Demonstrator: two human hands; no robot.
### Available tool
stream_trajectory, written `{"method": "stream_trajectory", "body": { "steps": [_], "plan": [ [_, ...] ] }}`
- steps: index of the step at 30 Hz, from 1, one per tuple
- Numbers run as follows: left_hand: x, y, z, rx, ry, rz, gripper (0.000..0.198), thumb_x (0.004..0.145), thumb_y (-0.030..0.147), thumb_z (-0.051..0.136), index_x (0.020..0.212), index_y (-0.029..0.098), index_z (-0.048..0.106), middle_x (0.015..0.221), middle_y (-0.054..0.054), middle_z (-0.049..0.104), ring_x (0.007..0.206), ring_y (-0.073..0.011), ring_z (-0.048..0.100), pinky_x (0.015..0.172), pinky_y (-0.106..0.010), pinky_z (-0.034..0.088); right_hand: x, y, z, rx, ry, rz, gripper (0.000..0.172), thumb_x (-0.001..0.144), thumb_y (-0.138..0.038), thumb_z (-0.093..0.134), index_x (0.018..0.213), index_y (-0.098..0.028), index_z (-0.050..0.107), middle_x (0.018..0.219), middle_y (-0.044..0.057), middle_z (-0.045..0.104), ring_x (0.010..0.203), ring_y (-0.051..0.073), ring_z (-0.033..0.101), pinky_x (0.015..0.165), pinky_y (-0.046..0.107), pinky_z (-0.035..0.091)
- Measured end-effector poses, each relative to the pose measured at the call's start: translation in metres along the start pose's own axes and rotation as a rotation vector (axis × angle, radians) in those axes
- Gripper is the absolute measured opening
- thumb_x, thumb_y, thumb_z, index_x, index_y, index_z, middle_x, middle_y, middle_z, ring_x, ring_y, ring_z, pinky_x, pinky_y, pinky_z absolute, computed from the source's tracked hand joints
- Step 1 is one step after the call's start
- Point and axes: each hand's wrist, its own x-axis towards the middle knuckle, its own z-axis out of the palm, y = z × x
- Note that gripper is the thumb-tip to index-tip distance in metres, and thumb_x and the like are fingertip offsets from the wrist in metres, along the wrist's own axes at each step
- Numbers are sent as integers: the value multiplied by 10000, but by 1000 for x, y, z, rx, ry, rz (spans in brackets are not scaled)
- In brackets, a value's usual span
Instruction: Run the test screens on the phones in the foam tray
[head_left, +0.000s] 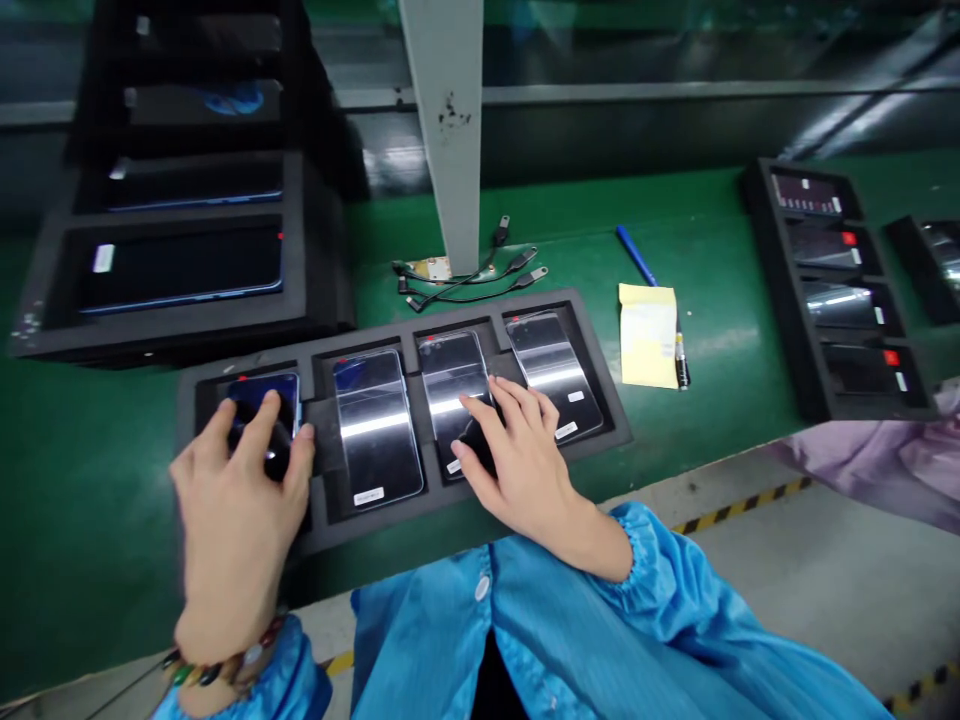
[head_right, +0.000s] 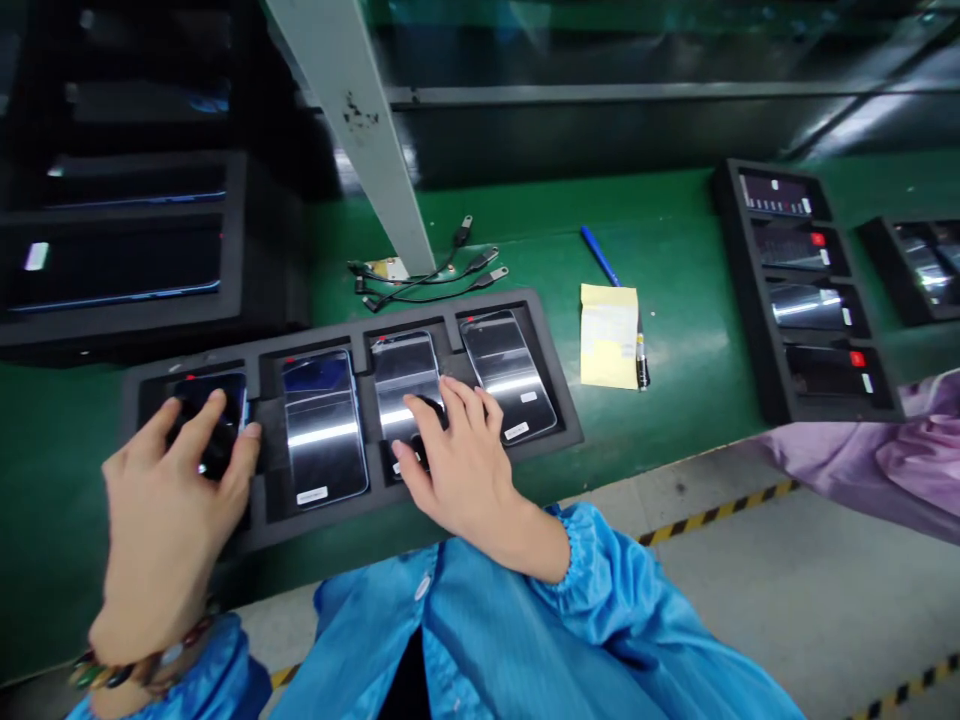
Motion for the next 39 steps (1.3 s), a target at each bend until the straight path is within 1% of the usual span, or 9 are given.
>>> {"method": "stream_trajectory", "body": {
  "steps": [5,7,12,14,20,27,32,37,39],
  "plan": [
    [5,16,-6,11,10,-130,801,1020,724,542,1579,169,693,1710,-286,524,1588,-538,521,1301,-745,412,-4,-5,0,-9,-7,-8,510,1156,-496,530,1557,-195,623,1621,246,593,1618,374,441,1281,601,368],
    [6,18,-6,8,24,-159,822,1003,748,546,1570,174,702,1693,-281,547,1576,-534,539,1306,-736,414,-4,-5,3,-20,-20,-8,536,1149,-533,539,1569,-208,610,1640,248,573,1628,379,424,1281,610,368],
    [5,14,-3,15,36,-186,720,990,706,601,1607,341,669,1720,-156,563,1604,-468,528,1348,-701,374,-6,-3,9,-25,-19,-18,611,1129,-619,559,1587,-216,591,1661,257,554,1641,393,408,1287,626,368],
    [5,12,-3,22,34,-185,714,979,702,618,1609,368,664,1717,-132,573,1596,-461,538,1347,-692,381,-6,-1,10,-26,-12,-26,646,1126,-644,556,1604,-208,573,1672,265,545,1653,392,397,1294,628,367],
    [8,19,-5,47,35,-233,785,951,760,601,1557,276,722,1651,-184,622,1546,-492,581,1325,-690,417,-6,2,7,32,10,-29,674,1132,-656,541,1609,-180,565,1677,255,556,1658,365,408,1320,597,369],
    [7,23,-3,59,39,-239,807,964,758,581,1545,218,729,1623,-249,615,1531,-534,572,1298,-752,410,-4,6,0,118,9,-1,634,1135,-619,558,1602,-191,573,1645,214,603,1640,335,444,1342,582,368],
    [4,28,1,65,27,-207,789,986,720,574,1521,165,741,1557,-292,626,1508,-537,577,1272,-745,433,-3,19,-5,172,44,-39,555,1107,-542,635,1531,-185,614,1594,212,648,1589,350,507,1311,592,398],
    [0,37,4,62,22,-209,667,1021,617,595,1527,205,735,1534,-267,629,1504,-495,571,1261,-716,455,-2,31,-10,181,42,-73,494,1058,-581,711,1375,-204,670,1576,216,657,1559,389,533,1254,616,438],
    [-1,36,5,61,36,-200,635,1031,587,610,1523,207,736,1533,-267,626,1501,-484,574,1261,-706,460,-3,30,-10,164,45,-80,532,1047,-616,719,1370,-196,670,1560,223,663,1560,403,531,1258,624,430]
  ]
}}
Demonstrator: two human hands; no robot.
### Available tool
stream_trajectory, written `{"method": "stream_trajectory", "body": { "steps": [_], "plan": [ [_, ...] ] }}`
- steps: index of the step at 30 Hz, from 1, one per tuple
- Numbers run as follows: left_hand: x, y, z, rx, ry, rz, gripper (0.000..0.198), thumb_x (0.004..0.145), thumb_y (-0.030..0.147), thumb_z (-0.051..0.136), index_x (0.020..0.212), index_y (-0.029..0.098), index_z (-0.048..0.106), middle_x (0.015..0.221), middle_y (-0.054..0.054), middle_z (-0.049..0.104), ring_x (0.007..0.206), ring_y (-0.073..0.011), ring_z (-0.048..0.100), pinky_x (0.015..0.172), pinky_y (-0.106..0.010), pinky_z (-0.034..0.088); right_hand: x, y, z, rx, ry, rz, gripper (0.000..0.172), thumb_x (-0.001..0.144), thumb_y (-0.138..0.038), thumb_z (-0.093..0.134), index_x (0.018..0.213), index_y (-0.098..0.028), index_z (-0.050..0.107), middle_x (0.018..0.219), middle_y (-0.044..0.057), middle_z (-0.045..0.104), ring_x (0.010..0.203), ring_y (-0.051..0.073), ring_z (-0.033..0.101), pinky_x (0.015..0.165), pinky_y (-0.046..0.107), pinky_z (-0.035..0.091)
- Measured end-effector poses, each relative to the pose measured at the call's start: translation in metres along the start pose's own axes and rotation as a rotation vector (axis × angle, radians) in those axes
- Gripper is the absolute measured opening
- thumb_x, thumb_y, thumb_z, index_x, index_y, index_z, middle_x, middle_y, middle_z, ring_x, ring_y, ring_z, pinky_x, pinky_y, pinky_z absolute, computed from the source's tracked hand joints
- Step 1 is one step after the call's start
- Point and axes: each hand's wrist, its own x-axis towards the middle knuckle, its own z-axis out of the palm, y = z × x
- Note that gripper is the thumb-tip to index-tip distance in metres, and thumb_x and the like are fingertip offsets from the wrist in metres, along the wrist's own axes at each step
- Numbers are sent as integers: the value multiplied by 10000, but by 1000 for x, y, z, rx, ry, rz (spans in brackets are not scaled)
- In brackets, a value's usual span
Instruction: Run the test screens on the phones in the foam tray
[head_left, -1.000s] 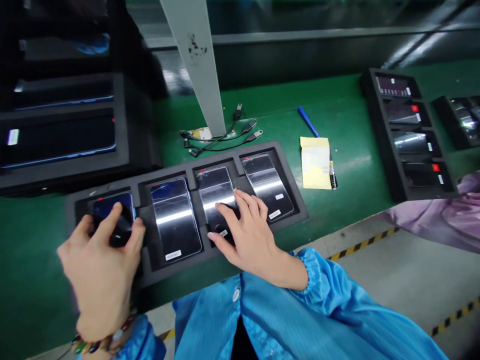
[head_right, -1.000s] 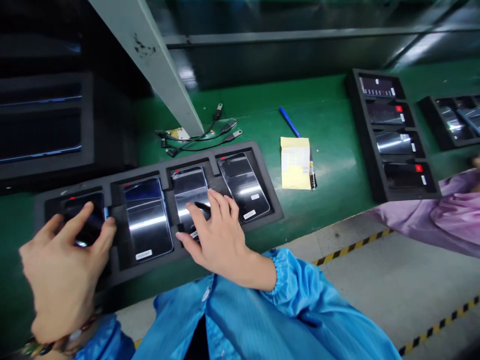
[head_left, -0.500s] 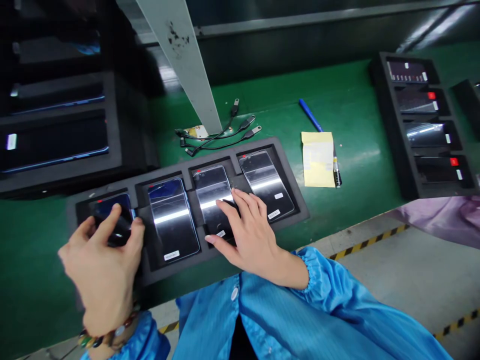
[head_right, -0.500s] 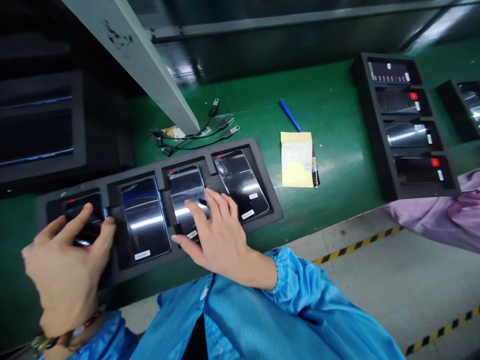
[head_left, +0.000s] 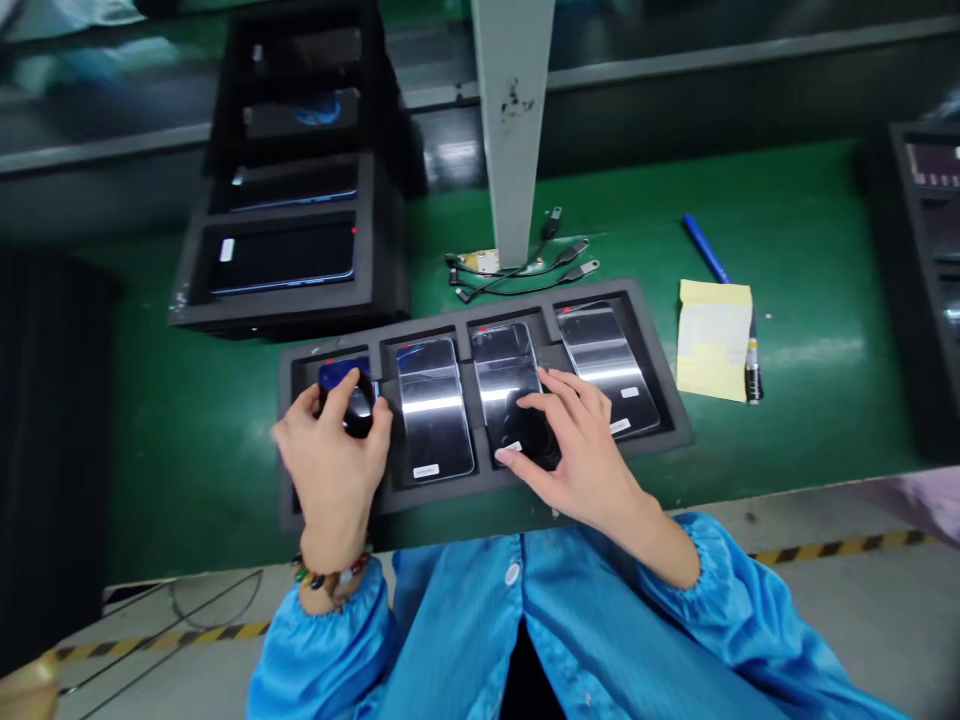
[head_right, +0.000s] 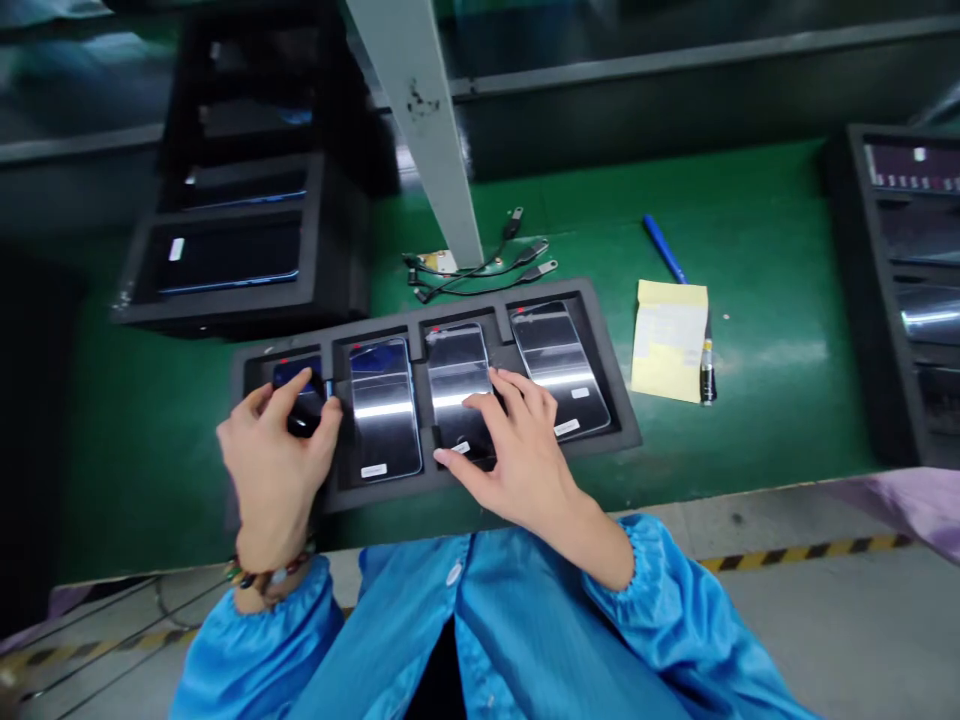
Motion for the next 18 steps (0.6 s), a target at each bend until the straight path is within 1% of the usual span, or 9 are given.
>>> {"method": "stream_trajectory", "body": {
  "steps": [2,4,7,10,12,13,15,17,18],
  "plan": [
    [0,-2,1,-15,5,8,636,1027,573,638,1531,196,724,1529,-270,626,1502,-482,572,1260,-697,466,-1,-6,4,-50,26,6,586,1045,-619,720,1434,-186,651,1599,235,634,1594,420,494,1274,638,408],
    [-1,-5,0,-45,6,10,669,1017,574,670,1562,186,690,1534,-266,627,1505,-477,572,1268,-682,467,-1,-17,10,-98,37,-12,584,1059,-587,709,1489,-198,638,1679,224,576,1637,423,445,1299,643,375],
    [-1,-12,-6,-120,-7,37,704,1020,593,694,1589,181,652,1571,-250,626,1520,-450,570,1292,-646,460,2,-37,24,-97,-31,-102,540,1089,-581,667,1502,-233,650,1712,170,569,1653,387,433,1333,618,335],
    [1,-30,-16,-161,50,43,641,1043,609,682,1531,194,691,1594,-221,634,1547,-412,559,1334,-620,420,8,-52,39,-98,-97,-136,589,1119,-610,607,1531,-191,630,1651,196,619,1639,382,449,1331,612,335],
    [3,-46,-21,-159,94,-1,629,1046,631,673,1496,194,715,1604,-220,629,1570,-413,540,1354,-635,383,12,-56,45,-110,-124,-121,597,1131,-585,587,1552,-162,607,1621,218,634,1631,395,451,1323,627,341],
    [4,-54,-23,-177,86,-36,636,1045,640,670,1506,203,710,1606,-214,633,1567,-414,546,1348,-642,390,14,-57,47,-105,-136,-114,591,1132,-569,588,1559,-160,598,1607,219,642,1628,397,453,1321,632,343],
    [4,-67,-23,-253,13,-90,618,1049,644,654,1520,248,708,1575,-172,678,1528,-401,592,1314,-638,441,17,-58,49,-78,-157,-108,568,1128,-535,604,1565,-173,586,1598,208,649,1625,388,452,1316,629,352],
    [3,-74,-22,-317,-57,-102,547,1054,633,644,1476,300,747,1504,-117,741,1503,-380,619,1291,-617,480,18,-60,50,-45,-169,-111,550,1116,-511,630,1556,-185,585,1592,199,651,1615,379,457,1307,619,367],
    [2,-75,-21,-327,-71,-101,509,1054,628,643,1427,309,780,1474,-106,761,1511,-376,614,1293,-612,483,19,-61,50,-34,-169,-116,544,1109,-504,642,1548,-186,588,1585,200,653,1604,380,466,1299,618,377]
  ]
}}
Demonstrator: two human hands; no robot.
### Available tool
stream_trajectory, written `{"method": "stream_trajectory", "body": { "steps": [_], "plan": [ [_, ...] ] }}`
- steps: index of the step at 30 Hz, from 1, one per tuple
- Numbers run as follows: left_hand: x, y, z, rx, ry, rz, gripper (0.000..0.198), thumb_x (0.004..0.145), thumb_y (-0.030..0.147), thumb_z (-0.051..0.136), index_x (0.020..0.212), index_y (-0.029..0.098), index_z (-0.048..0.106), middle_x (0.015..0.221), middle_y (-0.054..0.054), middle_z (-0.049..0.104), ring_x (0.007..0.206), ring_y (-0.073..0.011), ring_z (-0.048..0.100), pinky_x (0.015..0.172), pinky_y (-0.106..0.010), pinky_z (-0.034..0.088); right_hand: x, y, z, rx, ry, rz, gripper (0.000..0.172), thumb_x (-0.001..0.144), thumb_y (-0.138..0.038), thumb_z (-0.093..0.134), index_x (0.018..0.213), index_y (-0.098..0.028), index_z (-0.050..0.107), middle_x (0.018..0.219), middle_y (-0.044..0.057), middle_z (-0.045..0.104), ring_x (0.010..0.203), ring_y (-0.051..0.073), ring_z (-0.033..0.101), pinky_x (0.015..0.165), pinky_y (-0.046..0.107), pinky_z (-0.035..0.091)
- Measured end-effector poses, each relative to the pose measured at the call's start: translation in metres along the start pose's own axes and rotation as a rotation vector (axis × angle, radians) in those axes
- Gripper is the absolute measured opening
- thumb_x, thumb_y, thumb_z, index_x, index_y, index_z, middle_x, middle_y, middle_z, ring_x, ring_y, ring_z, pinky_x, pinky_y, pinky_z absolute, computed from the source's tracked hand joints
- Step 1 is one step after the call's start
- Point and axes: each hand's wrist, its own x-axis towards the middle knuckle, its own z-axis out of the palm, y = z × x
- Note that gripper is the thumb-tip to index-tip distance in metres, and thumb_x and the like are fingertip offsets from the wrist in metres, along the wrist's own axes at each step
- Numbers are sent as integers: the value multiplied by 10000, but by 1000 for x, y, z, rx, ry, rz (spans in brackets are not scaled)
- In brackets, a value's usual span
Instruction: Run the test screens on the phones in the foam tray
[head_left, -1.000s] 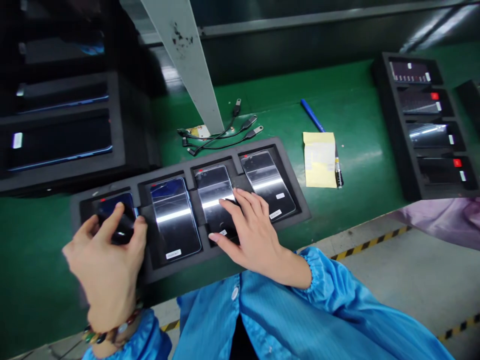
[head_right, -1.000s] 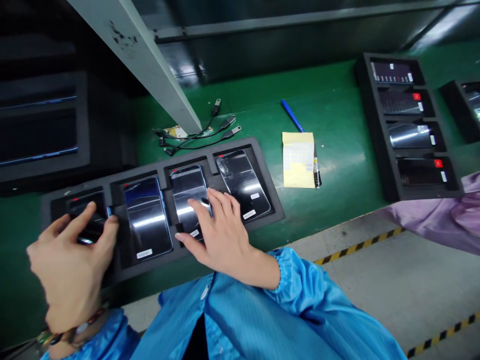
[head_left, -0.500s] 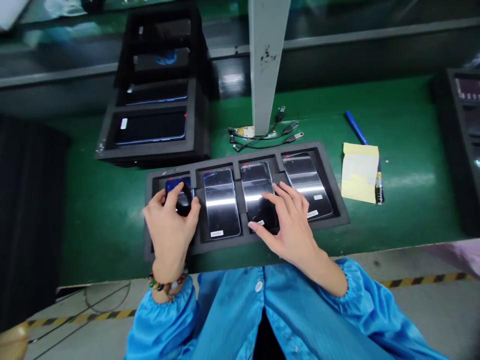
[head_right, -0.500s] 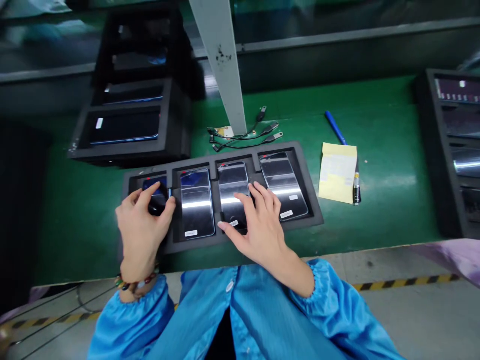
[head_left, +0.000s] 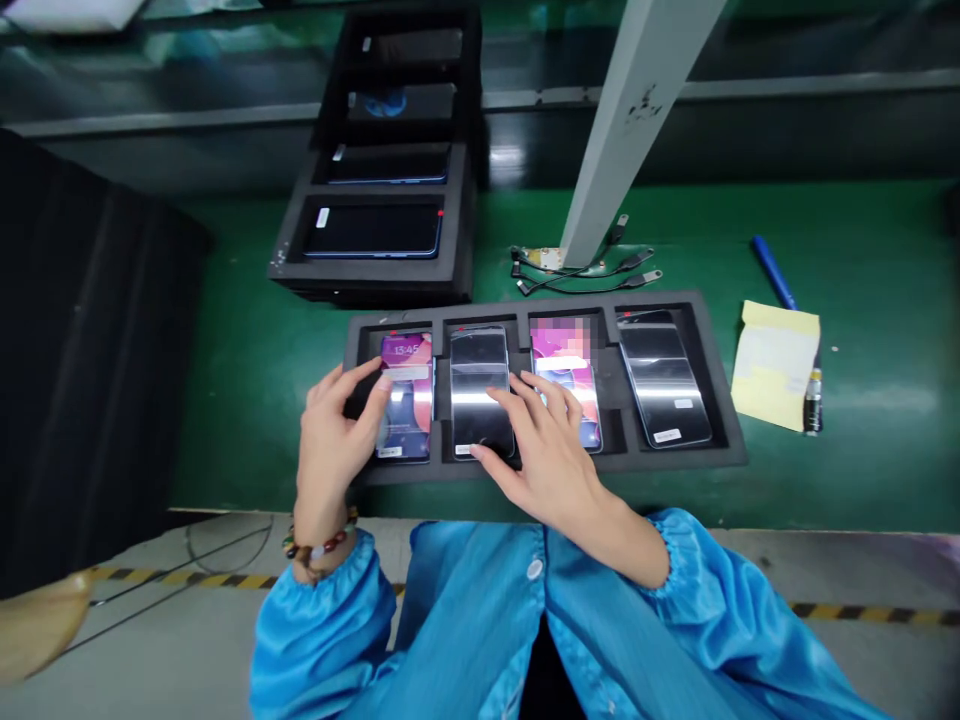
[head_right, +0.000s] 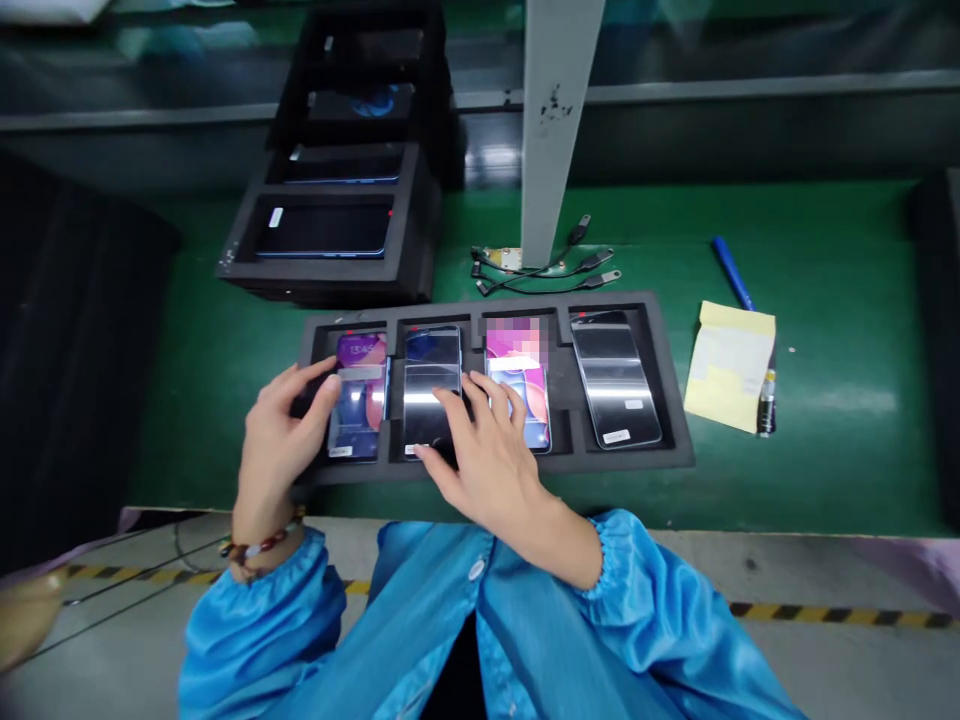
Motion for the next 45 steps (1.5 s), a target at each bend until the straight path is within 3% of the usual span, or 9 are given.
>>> {"method": "stream_trajectory", "body": {
  "steps": [10,14,17,22,28,32,35,40,45],
  "plan": [
    [-3,-4,4,-26,6,5,516,984,647,721,1304,265,854,1573,-127,709,1514,-412,611,1305,-659,472,4,-9,2,71,14,-9,533,1056,-567,719,1442,-207,644,1551,212,668,1560,397,514,1258,629,429],
    [-6,-14,-9,-109,-49,14,531,1024,620,706,1468,335,766,1538,-90,738,1588,-373,567,1356,-648,434,-6,21,-28,46,60,-24,546,1102,-519,674,1556,-235,570,1651,184,629,1596,381,511,1273,621,405],
    [-13,-24,-25,-106,-118,192,422,1022,559,735,1403,389,800,1811,-7,468,1697,-380,413,1413,-657,344,-24,58,-59,7,172,93,438,1114,-359,644,1543,-281,597,1556,131,718,1574,379,546,1259,623,391],
    [-8,-33,-35,-11,-262,444,256,1056,507,680,1094,388,903,1890,97,279,1731,-434,292,1424,-740,214,-38,94,-83,40,-48,-152,384,1095,-178,579,1438,-315,682,1377,47,816,1455,304,662,1276,571,355],
    [7,-8,-15,111,-116,382,417,1082,492,617,1422,326,793,1881,-28,307,1717,-445,310,1406,-728,261,-5,65,-62,-73,11,-134,536,1083,-175,541,1613,-247,565,1525,119,753,1600,366,517,1258,641,368],
    [6,16,-10,67,-204,555,267,1016,468,727,1223,385,874,1812,-21,436,1666,-424,406,1393,-726,289,13,31,-39,30,-256,-361,519,1082,-166,504,1566,-298,635,1445,21,812,1602,292,528,1330,598,341],
    [5,22,-12,43,-243,555,240,1005,474,722,1168,406,885,1749,-11,528,1619,-417,473,1382,-741,315,21,34,-40,-85,-180,-240,490,1106,-215,510,1577,-275,635,1624,52,700,1635,327,484,1353,622,301],
    [3,8,-22,88,-32,363,337,1103,437,589,1347,330,796,1669,-40,609,1552,-391,548,1354,-695,388,6,80,-79,-169,163,113,476,1131,-254,497,1595,-310,589,1611,94,689,1621,359,500,1307,644,358],
    [-12,19,-18,177,57,280,390,1092,458,646,1418,268,746,1522,-120,676,1467,-405,599,1307,-685,427,-22,73,-81,-109,165,145,434,1135,-293,568,1569,-287,582,1565,146,679,1520,362,598,1260,646,447]
  ]
}}
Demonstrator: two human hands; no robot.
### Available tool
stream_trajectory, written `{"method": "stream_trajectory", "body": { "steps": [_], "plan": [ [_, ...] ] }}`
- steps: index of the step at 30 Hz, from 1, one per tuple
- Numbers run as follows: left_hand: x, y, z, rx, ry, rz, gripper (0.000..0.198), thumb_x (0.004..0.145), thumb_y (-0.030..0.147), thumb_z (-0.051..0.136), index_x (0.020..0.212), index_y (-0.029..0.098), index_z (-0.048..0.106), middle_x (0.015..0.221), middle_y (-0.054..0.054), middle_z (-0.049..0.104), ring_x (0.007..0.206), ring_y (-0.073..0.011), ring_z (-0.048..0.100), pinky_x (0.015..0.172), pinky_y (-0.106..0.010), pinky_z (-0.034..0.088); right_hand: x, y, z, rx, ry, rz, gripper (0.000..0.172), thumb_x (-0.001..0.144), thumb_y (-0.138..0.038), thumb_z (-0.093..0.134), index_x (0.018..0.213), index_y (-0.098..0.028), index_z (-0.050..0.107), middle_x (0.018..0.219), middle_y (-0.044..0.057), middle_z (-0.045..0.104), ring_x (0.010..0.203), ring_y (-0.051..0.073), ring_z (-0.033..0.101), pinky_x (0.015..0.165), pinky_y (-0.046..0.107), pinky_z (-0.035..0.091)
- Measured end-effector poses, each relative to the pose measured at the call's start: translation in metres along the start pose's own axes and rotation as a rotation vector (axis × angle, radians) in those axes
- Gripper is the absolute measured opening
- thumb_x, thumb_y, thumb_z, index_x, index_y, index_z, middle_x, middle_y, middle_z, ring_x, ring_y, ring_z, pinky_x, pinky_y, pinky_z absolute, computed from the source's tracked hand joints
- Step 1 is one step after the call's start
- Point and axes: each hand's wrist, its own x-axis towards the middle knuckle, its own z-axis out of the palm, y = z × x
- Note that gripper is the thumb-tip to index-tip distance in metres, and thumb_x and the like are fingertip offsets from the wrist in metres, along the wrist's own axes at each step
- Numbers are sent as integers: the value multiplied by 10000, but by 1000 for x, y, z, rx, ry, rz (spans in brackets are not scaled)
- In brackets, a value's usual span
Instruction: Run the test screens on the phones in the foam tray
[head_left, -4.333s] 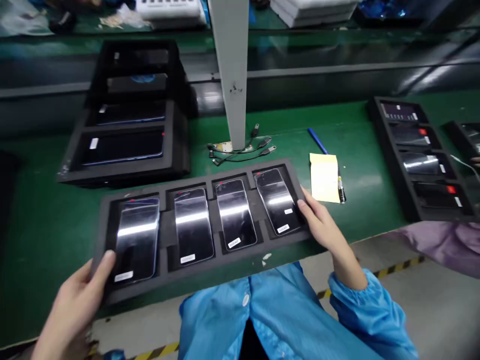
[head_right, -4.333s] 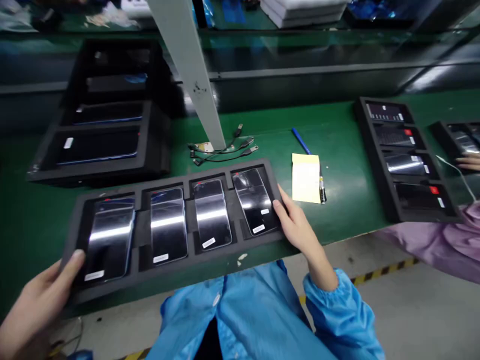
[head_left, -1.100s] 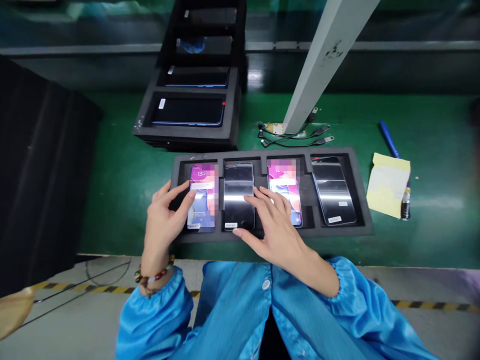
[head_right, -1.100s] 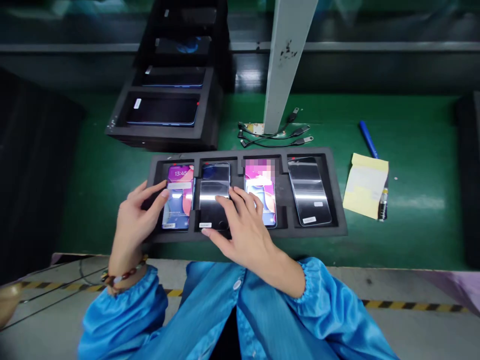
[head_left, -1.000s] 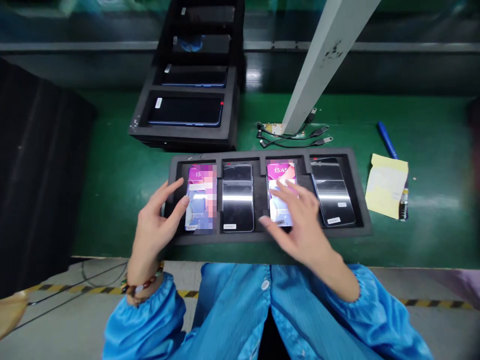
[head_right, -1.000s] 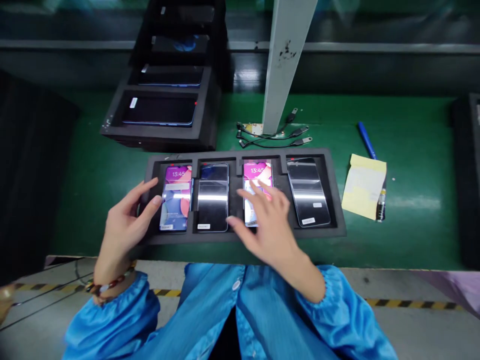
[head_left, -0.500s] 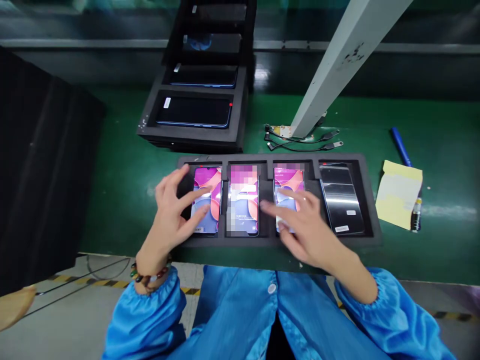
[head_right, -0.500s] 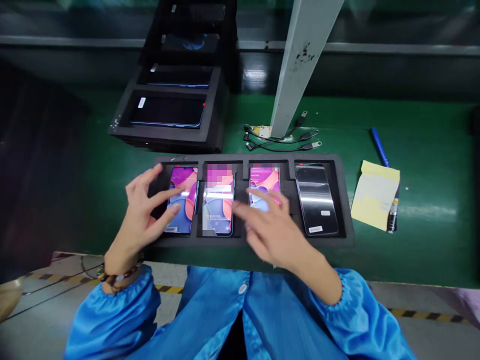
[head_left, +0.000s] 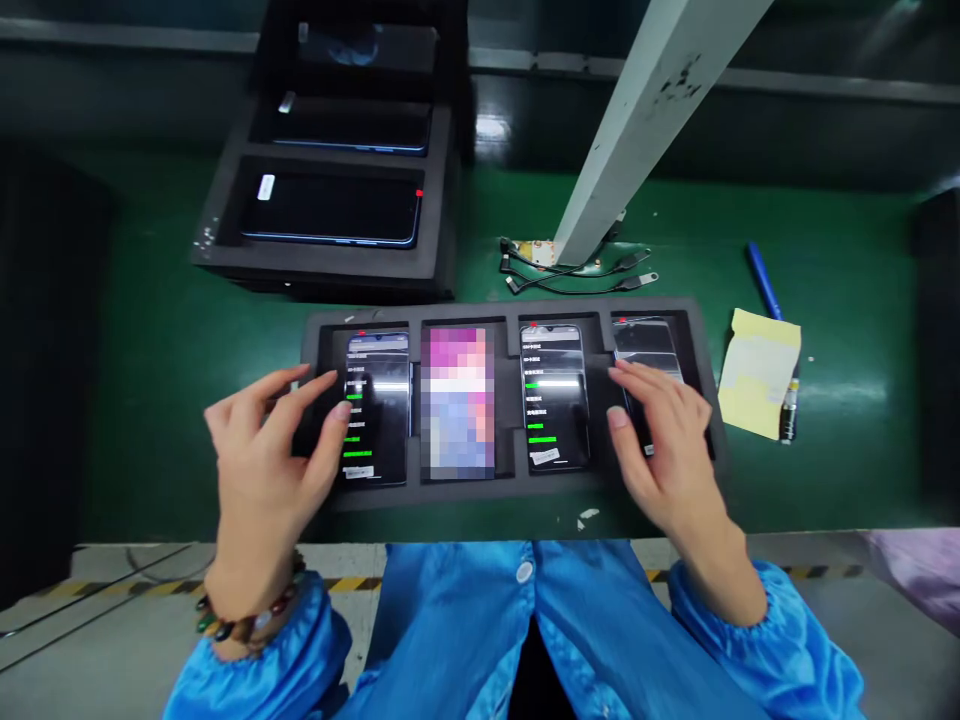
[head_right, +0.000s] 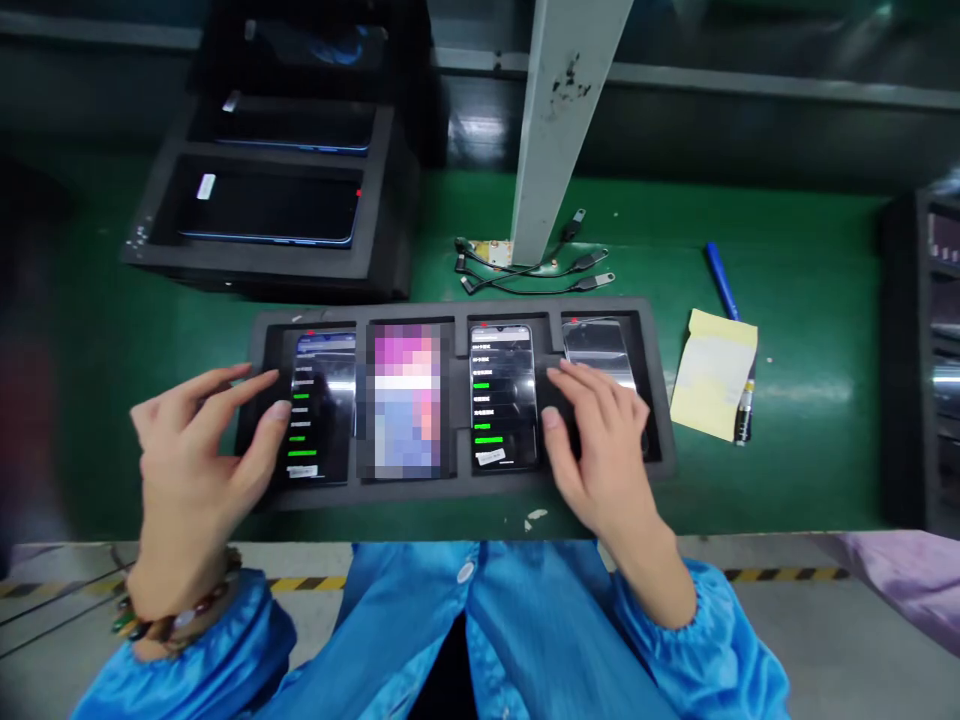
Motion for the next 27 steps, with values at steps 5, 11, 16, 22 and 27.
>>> {"method": "stream_trajectory", "body": {
  "steps": [5,11,16,22,27],
  "plan": [
    [-1,33,14,-71,-105,190,439,1030,420,745,1464,358,737,1676,-119,541,1534,-414,538,1272,-656,477,-5,-37,24,73,-88,-144,407,1105,-316,637,1510,-272,643,1748,155,502,1666,404,413,1282,678,476],
    [23,40,28,-80,-340,412,360,1074,468,665,1410,403,777,1778,-56,470,1594,-401,459,1349,-705,360,-6,-17,19,12,-142,-240,476,1129,-282,597,1604,-292,568,1680,102,628,1682,399,396,1317,708,400],
    [29,33,19,-15,-143,180,526,1094,477,613,1602,340,622,1792,-124,419,1634,-427,420,1373,-690,320,-10,-7,17,47,-15,-70,630,1093,-383,697,1668,-272,466,1701,210,506,1617,410,495,1281,700,487],
    [9,19,9,31,-157,80,568,1062,505,663,1584,285,627,1708,-188,460,1560,-473,466,1312,-689,413,14,-34,31,75,-139,-29,605,1117,-389,625,1672,-237,437,1782,263,317,1633,454,443,1196,696,568],
    [10,32,20,57,-183,75,614,1042,424,678,1624,267,562,1707,-200,435,1565,-472,444,1310,-716,412,39,-57,43,-150,-192,-20,628,1045,-302,654,1637,-189,478,1746,311,365,1466,547,520,932,719,654]
  ]
}}
